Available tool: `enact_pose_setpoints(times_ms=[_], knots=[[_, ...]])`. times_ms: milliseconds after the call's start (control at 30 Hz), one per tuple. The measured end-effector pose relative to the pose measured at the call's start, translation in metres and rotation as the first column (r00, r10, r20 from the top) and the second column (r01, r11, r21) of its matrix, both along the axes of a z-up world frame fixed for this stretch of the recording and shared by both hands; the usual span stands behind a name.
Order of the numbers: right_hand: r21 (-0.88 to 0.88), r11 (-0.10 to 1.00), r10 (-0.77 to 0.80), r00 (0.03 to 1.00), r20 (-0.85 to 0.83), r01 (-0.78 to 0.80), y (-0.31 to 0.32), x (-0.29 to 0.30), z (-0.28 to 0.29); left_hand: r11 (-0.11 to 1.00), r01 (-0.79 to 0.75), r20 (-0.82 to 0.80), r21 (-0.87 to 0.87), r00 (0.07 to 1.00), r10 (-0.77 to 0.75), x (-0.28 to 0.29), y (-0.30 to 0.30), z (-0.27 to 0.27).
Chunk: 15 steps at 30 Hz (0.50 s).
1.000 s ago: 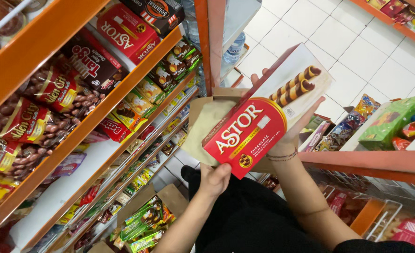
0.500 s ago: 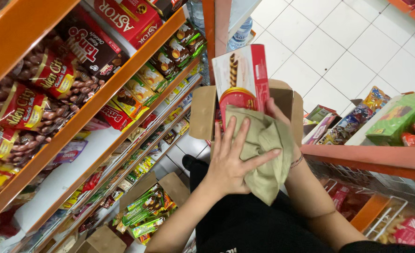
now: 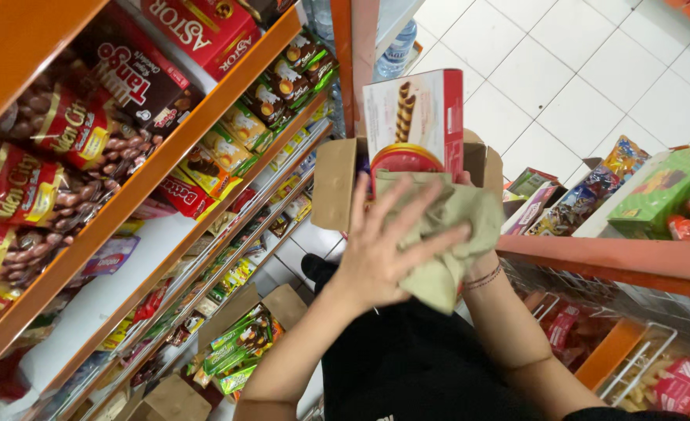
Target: The person takes food packages out of a cardboard box, scans them with a handheld scanner, wipes them with a cloth, and places them onto a shelf.
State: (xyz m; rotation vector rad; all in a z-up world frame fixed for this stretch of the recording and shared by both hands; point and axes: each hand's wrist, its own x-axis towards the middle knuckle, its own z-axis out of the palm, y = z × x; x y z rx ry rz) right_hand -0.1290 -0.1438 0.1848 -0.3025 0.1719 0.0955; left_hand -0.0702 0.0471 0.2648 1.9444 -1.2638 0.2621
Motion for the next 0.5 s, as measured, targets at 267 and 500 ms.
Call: enact_pose_setpoints(times_ms=[267, 500], knots=[[-0.093, 0.993, -0.090, 0.985, -0.150, 0.076, 0.001, -0.001, 0.026, 0.993, 0.069, 0.210, 0.091, 0.974, -0.087, 0.001, 0.003, -0.049], [-0.056, 0.996, -0.075, 0.990, -0.119, 0.068, -0.009, -0.021, -0.006, 0.999, -0.025, 0.080, -0.031, 0.996, 0.027, 0.056, -0.028, -0.023]])
